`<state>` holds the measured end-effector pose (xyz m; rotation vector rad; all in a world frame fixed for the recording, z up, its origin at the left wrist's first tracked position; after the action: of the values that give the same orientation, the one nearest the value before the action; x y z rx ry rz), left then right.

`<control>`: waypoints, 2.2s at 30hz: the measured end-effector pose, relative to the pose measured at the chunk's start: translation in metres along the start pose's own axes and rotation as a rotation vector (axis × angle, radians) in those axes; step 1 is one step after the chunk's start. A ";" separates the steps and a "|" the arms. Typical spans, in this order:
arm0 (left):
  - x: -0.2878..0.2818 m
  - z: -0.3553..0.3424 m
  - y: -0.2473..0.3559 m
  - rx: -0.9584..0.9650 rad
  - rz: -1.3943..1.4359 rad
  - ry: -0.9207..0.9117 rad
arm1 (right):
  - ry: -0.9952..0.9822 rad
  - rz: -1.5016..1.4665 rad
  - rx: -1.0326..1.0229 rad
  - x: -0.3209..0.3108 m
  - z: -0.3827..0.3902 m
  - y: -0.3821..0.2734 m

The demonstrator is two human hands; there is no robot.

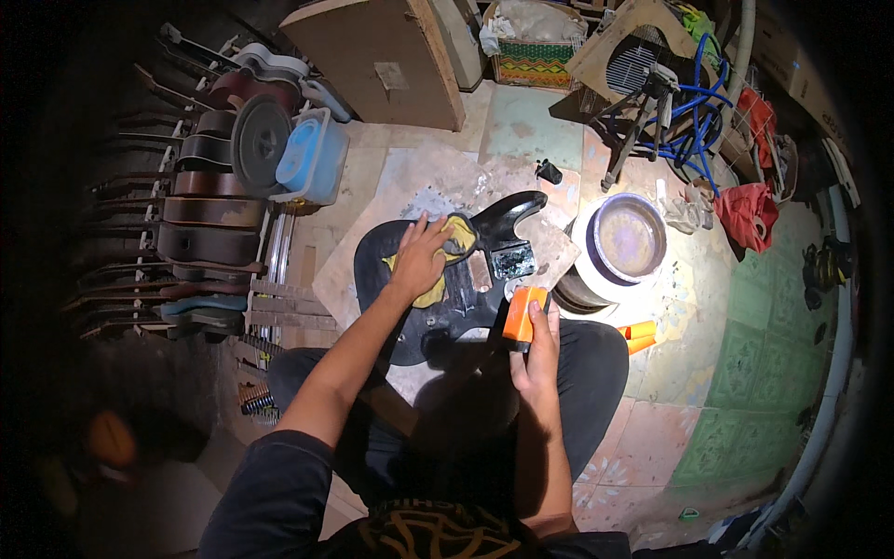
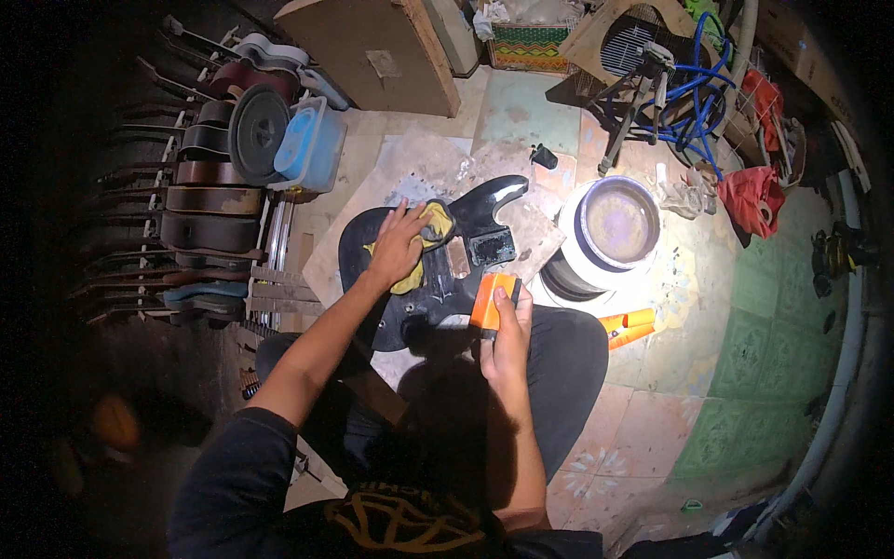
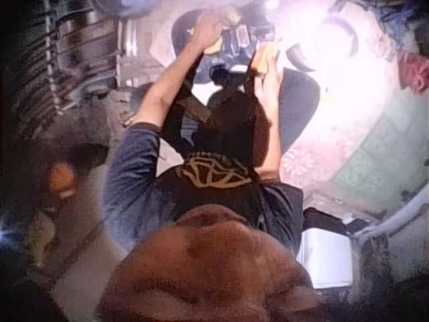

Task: The person applies a liquid from a container to the surface of a guitar body, then uses a cloth to wipe and spread the liquid across the wood.

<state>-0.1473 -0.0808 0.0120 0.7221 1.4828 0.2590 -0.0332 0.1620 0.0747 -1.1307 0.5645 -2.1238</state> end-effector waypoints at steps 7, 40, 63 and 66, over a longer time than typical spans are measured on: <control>0.002 0.021 0.018 0.145 -0.030 -0.082 | 0.059 0.100 -0.058 -0.003 -0.004 0.006; 0.019 0.165 0.130 -0.452 1.889 0.224 | -0.675 0.533 0.155 0.016 0.046 0.017; 0.042 0.033 0.067 0.184 -0.084 -0.228 | -0.289 0.137 -0.102 -0.052 0.033 -0.092; 0.046 0.072 0.089 0.318 0.006 -0.213 | -0.302 0.134 -0.090 -0.051 0.032 -0.091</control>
<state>-0.0496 -0.0061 0.0210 0.9771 1.3312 -0.0519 -0.0168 0.2590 0.1207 -1.3925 0.5797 -1.7865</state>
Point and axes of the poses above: each hand's wrist, its own z-axis away from the middle knuckle, its own x-axis out of the palm, y = z × x, the point moved 2 cm from there along -z, towards the middle knuckle, and after that the axes turned 12 degrees about z, right-handed, at the moved point
